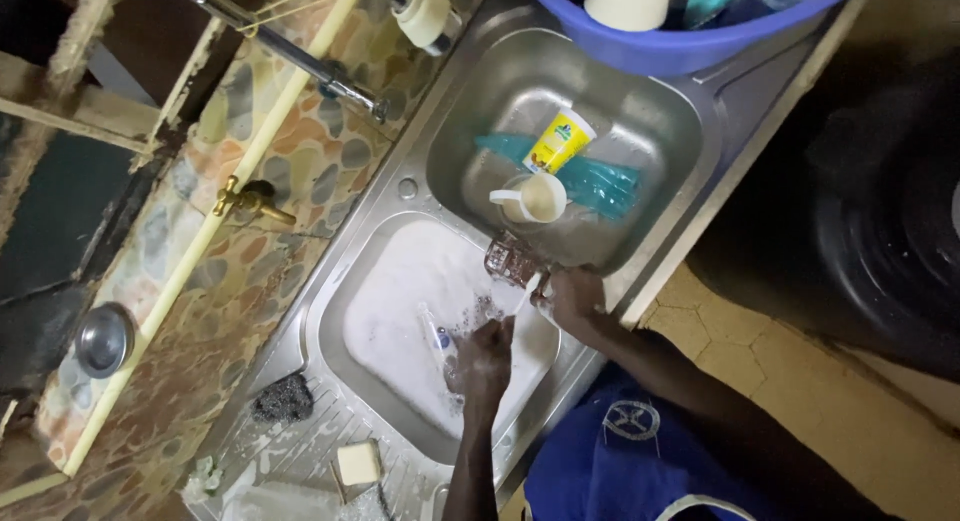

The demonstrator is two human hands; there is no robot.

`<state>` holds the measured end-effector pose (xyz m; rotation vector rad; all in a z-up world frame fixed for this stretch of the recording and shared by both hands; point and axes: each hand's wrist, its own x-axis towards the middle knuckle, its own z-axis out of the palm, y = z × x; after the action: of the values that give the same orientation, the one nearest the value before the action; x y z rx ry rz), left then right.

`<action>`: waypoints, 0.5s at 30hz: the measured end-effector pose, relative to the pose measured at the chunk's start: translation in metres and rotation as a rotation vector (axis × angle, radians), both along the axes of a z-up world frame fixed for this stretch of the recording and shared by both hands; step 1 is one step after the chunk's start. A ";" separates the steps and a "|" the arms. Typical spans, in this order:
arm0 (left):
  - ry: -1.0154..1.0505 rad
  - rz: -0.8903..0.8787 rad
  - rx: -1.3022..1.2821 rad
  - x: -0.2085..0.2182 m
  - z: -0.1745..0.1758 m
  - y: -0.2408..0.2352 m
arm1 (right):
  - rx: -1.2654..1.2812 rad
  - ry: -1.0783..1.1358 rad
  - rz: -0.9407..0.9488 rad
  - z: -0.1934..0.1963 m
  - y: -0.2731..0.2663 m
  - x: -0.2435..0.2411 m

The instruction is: The person scrubs a patterned mug with a toothbrush in a soapy sink, repeatedly dipping and scrubbing the mug's exterior and interior. The person then briefly picks up a bar of soap before resuming scrubbing the mug.

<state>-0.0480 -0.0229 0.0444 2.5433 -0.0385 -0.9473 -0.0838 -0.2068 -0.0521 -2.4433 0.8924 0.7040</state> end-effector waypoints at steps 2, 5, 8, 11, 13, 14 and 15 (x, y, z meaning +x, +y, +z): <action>0.128 -0.030 0.262 0.005 -0.030 0.013 | 0.025 -0.044 0.016 0.004 0.000 -0.006; -0.032 0.006 0.034 0.007 -0.012 -0.008 | -0.012 0.015 0.005 0.013 0.005 0.001; -0.216 -0.007 -0.079 0.018 -0.067 -0.025 | -0.107 0.169 -0.070 0.052 0.005 0.029; -0.195 -0.003 -0.095 0.010 -0.054 -0.023 | -0.176 0.086 -0.105 0.094 0.014 0.024; -0.543 -0.281 -0.058 -0.004 -0.109 0.029 | -0.121 0.084 -0.019 0.065 0.006 0.008; -0.880 -0.567 -0.011 -0.014 -0.136 0.058 | -0.057 0.092 0.061 0.049 0.005 -0.003; -0.876 -0.572 -0.013 -0.010 -0.098 0.046 | -0.055 0.096 0.057 0.050 0.004 0.005</action>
<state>-0.0577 0.0236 -0.0532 2.7666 -1.0492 0.0884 -0.0789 -0.2026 -0.0021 -2.5099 0.8926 0.8341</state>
